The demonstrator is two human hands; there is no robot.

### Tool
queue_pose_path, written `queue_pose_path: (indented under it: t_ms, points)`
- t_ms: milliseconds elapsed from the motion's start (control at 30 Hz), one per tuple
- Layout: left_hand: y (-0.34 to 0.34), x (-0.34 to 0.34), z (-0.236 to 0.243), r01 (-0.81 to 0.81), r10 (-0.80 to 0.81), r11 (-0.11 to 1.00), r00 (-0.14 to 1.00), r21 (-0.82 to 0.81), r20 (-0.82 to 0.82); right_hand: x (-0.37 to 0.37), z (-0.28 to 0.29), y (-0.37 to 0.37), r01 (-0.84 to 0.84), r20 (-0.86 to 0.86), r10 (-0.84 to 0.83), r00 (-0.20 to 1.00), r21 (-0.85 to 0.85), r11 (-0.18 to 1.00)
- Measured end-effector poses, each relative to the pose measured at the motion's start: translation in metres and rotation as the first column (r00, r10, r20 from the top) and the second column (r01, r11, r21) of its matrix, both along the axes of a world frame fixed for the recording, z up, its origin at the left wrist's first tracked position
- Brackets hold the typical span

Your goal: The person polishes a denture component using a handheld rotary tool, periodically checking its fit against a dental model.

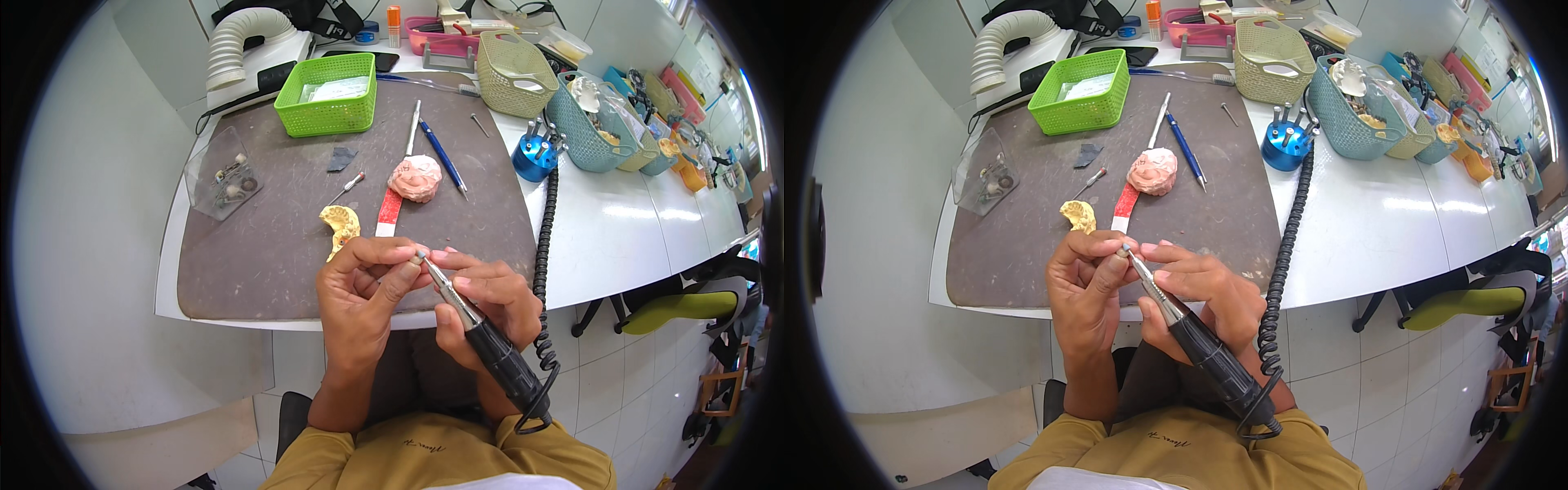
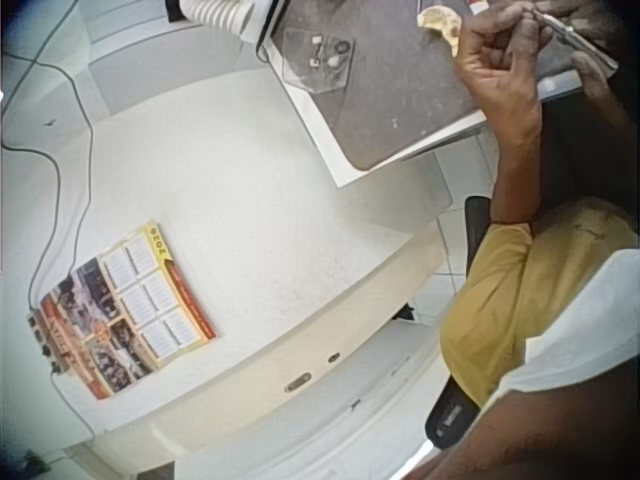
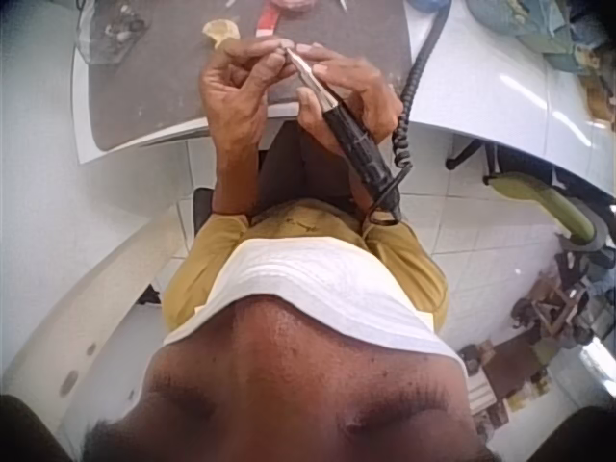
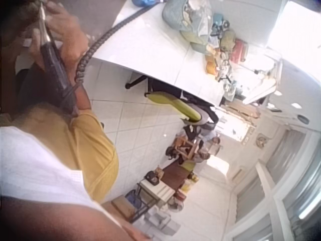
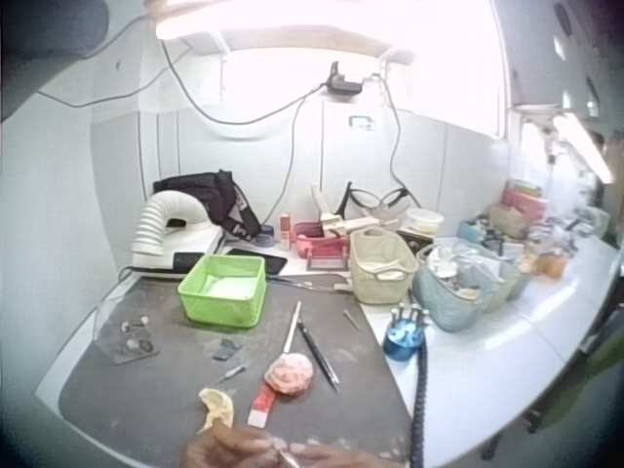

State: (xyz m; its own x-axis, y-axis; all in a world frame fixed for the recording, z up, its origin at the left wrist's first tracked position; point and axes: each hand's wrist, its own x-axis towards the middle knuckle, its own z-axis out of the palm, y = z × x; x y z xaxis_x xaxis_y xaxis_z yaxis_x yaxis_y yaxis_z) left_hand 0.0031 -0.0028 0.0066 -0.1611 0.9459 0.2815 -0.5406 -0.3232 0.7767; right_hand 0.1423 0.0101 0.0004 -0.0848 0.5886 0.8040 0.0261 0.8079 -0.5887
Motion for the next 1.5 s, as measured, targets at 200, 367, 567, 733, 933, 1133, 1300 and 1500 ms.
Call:
queue_pose_path:
  t_ms: [200,367,567,733,933,1133,1300,1500]
  points:
    - [0.0010,-0.0003,-0.0028,0.017,-0.018,1.000,1.000,0.016,0.017,0.0033,0.0043,-0.0003,-0.027,0.052,0.026,0.998,0.022,0.999]
    - [0.0007,-0.0002,-0.0023,0.013,-0.013,1.000,1.000,0.017,0.007,0.0024,0.0034,0.0003,-0.025,0.033,0.024,0.999,0.021,0.999]
    - [0.0002,0.0002,-0.0025,0.012,-0.012,1.000,1.000,0.005,0.021,0.0021,0.0005,-0.0004,-0.017,0.003,0.017,1.000,-0.003,1.000]
    - [0.0001,-0.0002,-0.0021,0.019,-0.019,1.000,1.000,0.011,0.023,0.0016,0.0009,-0.0006,-0.018,0.001,0.018,1.000,-0.001,1.000]
    - [0.0000,0.0004,-0.0020,0.014,-0.014,1.000,1.000,0.011,0.020,0.0019,0.0007,-0.0005,-0.020,0.002,0.020,1.000,-0.003,1.000]
    - [-0.0003,-0.0006,-0.0024,0.019,-0.020,1.000,1.000,0.016,0.020,0.0024,0.0042,-0.0004,-0.015,0.034,0.015,0.999,0.016,1.000]
    - [0.0001,-0.0001,-0.0029,0.023,-0.024,0.999,0.999,0.021,0.024,0.0013,0.0025,-0.0008,-0.009,0.000,0.009,1.000,0.008,1.000]
    - [-0.0005,-0.0004,-0.0029,0.017,-0.018,1.000,0.999,0.014,0.028,0.0009,0.0035,-0.0007,-0.025,0.002,0.025,1.000,0.010,1.000]
